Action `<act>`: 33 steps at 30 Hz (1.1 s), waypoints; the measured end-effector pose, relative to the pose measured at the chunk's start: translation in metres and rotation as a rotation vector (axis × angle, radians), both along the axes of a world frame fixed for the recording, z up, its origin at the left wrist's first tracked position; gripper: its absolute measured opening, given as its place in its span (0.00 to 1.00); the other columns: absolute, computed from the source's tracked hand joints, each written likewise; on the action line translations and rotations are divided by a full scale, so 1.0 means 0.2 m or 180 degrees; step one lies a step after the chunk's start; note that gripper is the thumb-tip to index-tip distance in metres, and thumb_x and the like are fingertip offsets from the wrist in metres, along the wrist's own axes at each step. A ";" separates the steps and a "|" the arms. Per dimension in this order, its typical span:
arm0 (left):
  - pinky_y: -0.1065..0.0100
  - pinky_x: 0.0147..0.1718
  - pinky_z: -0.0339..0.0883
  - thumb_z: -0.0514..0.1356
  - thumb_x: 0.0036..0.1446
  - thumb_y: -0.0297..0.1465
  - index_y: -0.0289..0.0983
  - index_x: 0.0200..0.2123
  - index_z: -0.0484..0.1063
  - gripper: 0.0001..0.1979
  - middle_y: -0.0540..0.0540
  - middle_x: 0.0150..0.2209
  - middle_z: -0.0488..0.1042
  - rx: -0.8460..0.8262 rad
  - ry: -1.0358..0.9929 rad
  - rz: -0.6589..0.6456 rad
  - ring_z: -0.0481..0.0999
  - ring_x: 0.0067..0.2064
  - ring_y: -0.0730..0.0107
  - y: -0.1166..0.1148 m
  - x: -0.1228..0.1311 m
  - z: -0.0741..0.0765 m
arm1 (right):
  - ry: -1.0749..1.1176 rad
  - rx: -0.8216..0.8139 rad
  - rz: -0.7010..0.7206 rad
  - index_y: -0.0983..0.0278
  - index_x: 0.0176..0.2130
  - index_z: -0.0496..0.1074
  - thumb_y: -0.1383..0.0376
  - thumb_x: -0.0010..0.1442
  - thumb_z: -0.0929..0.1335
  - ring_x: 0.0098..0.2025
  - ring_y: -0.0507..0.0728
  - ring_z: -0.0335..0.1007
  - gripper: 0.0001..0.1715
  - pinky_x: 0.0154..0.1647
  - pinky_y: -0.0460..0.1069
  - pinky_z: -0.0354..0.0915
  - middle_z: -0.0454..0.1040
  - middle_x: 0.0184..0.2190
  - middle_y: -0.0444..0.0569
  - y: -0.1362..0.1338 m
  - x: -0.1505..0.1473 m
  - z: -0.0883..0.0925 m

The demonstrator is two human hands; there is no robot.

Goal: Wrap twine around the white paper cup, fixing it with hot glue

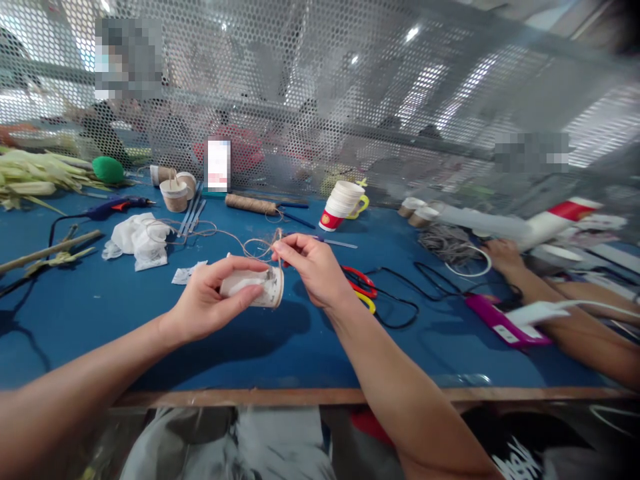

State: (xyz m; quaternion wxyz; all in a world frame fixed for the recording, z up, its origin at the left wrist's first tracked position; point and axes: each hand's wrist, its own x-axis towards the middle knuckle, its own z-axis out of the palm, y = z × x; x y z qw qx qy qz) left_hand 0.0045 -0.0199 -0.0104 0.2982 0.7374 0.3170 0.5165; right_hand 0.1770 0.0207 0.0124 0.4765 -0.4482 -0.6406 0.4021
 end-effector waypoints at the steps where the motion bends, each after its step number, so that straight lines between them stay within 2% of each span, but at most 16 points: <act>1: 0.76 0.27 0.67 0.60 0.52 0.28 0.35 0.40 0.72 0.10 0.45 0.37 0.77 0.0096 0.0029 0.0019 0.74 0.32 0.73 0.00 0.00 0.00 | 0.0001 0.0000 0.0004 0.64 0.25 0.70 0.59 0.50 0.69 0.29 0.51 0.66 0.11 0.34 0.48 0.61 0.72 0.23 0.44 0.00 0.00 0.00; 6: 0.77 0.28 0.68 0.60 0.51 0.25 0.35 0.39 0.72 0.10 0.46 0.36 0.78 0.0475 0.0131 0.0040 0.75 0.31 0.74 -0.01 0.00 0.00 | 0.0026 -0.0004 0.0007 0.64 0.26 0.70 0.60 0.50 0.69 0.28 0.50 0.66 0.09 0.34 0.48 0.60 0.72 0.23 0.44 -0.01 0.00 0.00; 12: 0.77 0.25 0.67 0.60 0.51 0.24 0.35 0.38 0.73 0.09 0.47 0.34 0.78 0.0667 0.0164 0.0134 0.75 0.29 0.74 -0.02 0.00 0.01 | 0.0122 -0.0066 0.0051 0.64 0.26 0.70 0.61 0.50 0.69 0.28 0.50 0.66 0.09 0.35 0.48 0.60 0.72 0.23 0.44 -0.01 -0.01 0.00; 18: 0.79 0.19 0.63 0.61 0.50 0.24 0.35 0.36 0.73 0.08 0.48 0.29 0.78 0.0882 0.0159 0.0225 0.71 0.22 0.78 -0.02 0.00 0.01 | 0.0157 -0.0127 0.0053 0.65 0.25 0.69 0.61 0.50 0.69 0.27 0.49 0.63 0.09 0.32 0.47 0.59 0.71 0.23 0.43 -0.02 -0.02 0.01; 22: 0.80 0.15 0.58 0.61 0.49 0.25 0.34 0.36 0.73 0.08 0.50 0.25 0.76 0.1045 0.0155 0.0287 0.64 0.18 0.82 -0.01 0.00 0.01 | 0.0159 -0.0162 0.0080 0.66 0.25 0.69 0.61 0.49 0.69 0.27 0.49 0.63 0.09 0.32 0.47 0.59 0.71 0.23 0.43 -0.02 -0.02 0.01; 29: 0.80 0.18 0.61 0.61 0.48 0.22 0.34 0.36 0.73 0.09 0.48 0.29 0.78 0.1102 0.0069 0.0282 0.70 0.22 0.80 -0.01 0.00 0.00 | 0.0200 -0.0336 0.0179 0.66 0.26 0.69 0.60 0.48 0.69 0.26 0.49 0.60 0.10 0.30 0.47 0.57 0.70 0.23 0.43 -0.01 -0.02 0.00; 33: 0.79 0.19 0.61 0.61 0.48 0.23 0.35 0.36 0.73 0.09 0.49 0.28 0.78 0.0988 0.0012 0.0290 0.69 0.21 0.80 -0.01 0.00 0.01 | 0.0215 -0.0396 0.0206 0.66 0.26 0.69 0.60 0.48 0.69 0.25 0.48 0.60 0.10 0.30 0.47 0.56 0.70 0.22 0.42 -0.01 -0.02 0.00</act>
